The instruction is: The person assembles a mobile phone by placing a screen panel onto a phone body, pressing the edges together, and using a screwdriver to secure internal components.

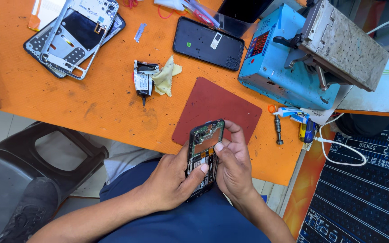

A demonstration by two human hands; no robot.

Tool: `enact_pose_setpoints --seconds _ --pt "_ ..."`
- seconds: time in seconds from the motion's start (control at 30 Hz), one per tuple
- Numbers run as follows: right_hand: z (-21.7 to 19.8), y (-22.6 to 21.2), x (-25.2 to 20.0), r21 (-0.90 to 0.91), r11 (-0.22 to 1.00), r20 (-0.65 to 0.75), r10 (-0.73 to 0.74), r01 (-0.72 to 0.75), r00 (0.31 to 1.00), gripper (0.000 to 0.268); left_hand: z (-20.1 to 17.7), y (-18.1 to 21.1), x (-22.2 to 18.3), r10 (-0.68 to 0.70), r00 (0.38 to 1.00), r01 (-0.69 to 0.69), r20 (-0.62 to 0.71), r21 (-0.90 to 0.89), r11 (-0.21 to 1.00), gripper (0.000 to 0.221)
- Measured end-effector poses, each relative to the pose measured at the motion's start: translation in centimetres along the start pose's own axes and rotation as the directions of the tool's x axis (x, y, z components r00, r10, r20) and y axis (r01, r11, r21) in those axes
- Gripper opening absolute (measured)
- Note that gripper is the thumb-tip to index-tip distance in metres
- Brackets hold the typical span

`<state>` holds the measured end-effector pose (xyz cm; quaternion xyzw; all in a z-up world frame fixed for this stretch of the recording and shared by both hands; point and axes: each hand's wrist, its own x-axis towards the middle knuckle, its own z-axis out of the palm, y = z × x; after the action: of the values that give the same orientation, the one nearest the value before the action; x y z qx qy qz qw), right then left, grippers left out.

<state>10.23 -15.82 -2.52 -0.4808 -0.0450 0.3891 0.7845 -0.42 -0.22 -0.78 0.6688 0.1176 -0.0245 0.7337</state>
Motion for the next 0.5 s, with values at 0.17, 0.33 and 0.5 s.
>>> enact_pose_setpoints --seconds 0.17,0.33,0.5 --pt "-1.0 0.6 1.9 -0.085 0.993 0.013 0.088 -0.087 0.996 0.054 0.3 -1.5 0.6 -0.051 0.992 0.060 -0.114 0.082 0.995 0.035" --pt "0.8 -0.7 1.4 -0.774 0.618 0.170 -0.007 0.138 0.985 0.092 -0.1 -2.0 1.4 0.048 0.967 -0.074 -0.251 -0.096 0.993 0.052" --pt "1.6 -0.6 1.0 -0.948 0.294 0.107 -0.077 0.125 0.991 0.108 -0.4 -2.9 1.1 0.105 0.985 -0.132 -0.137 -0.210 0.969 0.072"
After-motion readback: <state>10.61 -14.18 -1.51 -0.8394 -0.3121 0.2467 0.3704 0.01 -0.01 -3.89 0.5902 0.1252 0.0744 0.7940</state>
